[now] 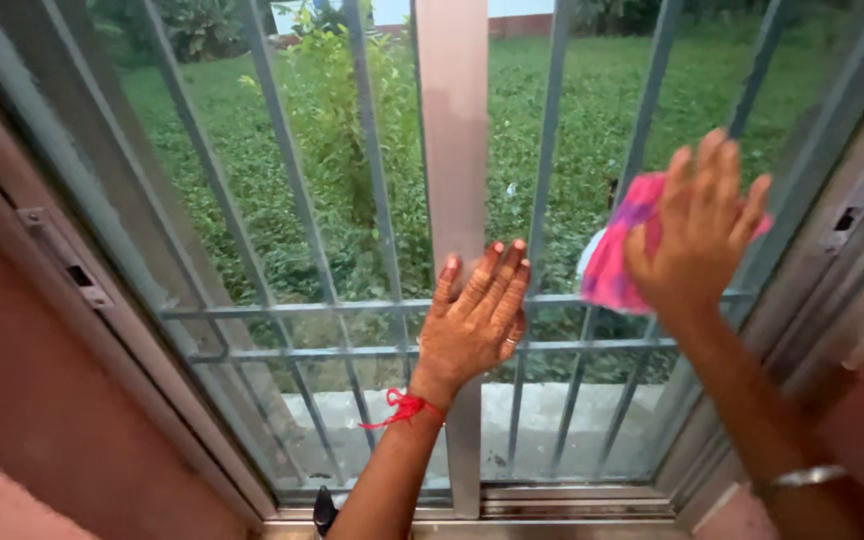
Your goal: The person wipes a window pane with a pink cloth, moving the cloth across the glass in repeated strokes. The person uses both hands to hold and maneuver the cloth while cleaning the window surface.
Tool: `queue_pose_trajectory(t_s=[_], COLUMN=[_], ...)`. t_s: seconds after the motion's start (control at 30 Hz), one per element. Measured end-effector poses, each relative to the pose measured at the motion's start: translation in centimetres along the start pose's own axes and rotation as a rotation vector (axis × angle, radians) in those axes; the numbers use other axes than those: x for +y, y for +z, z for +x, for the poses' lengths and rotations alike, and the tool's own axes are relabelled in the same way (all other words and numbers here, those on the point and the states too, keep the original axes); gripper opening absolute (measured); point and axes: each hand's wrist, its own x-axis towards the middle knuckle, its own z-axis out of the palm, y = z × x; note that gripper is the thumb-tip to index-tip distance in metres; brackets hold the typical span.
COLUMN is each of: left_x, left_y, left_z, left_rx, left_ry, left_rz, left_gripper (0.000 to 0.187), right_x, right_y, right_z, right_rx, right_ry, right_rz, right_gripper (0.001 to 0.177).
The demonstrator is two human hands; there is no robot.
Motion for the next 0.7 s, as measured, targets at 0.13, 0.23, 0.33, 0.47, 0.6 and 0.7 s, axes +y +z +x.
queue_pose_trajectory(t_s=[0.13, 0.23, 0.33, 0.47, 0.6, 0.7], left_x=[0.1, 0.6, 2.5, 4.8, 6.9, 8.0], left_y=[0.8, 0.6, 0.9, 2.7, 6.0, 8.4], left_z=[-0.4, -0.5, 0.2, 2.6, 4.0, 3.0], left_rx=[-0.035, -0.059, -0.061, -0.089, -0.091, -0.017], left_ry=[-0.007, -0.009, -0.078, -0.086, -0.194, -0.247], left_rz=[0.029, 0.090, 0.081, -0.010, -0.100, -0.063], left_gripper=[0.055, 0.056, 0.057, 0.063, 0.070, 0.075], right_x=[-0.2, -1.7, -2.3, 1.1, 7.4, 8.9], right_y=[1.5, 2.8, 2.9, 3.6, 5.0, 5.5], right_z=[-2.5, -9.2, -14.3, -8.6, 2.3, 0.9], right_rx=[0.030, 0.038, -0.059, -0.007, 0.462, 0.504], right_ry=[0.114, 0.188, 0.345, 0.686, 0.553, 0.350], right_rz=[0.006, -0.049, -0.094, -0.368, -0.167, -0.086], right_gripper=[0.073, 0.077, 0.085, 0.080, 0.064, 0.037])
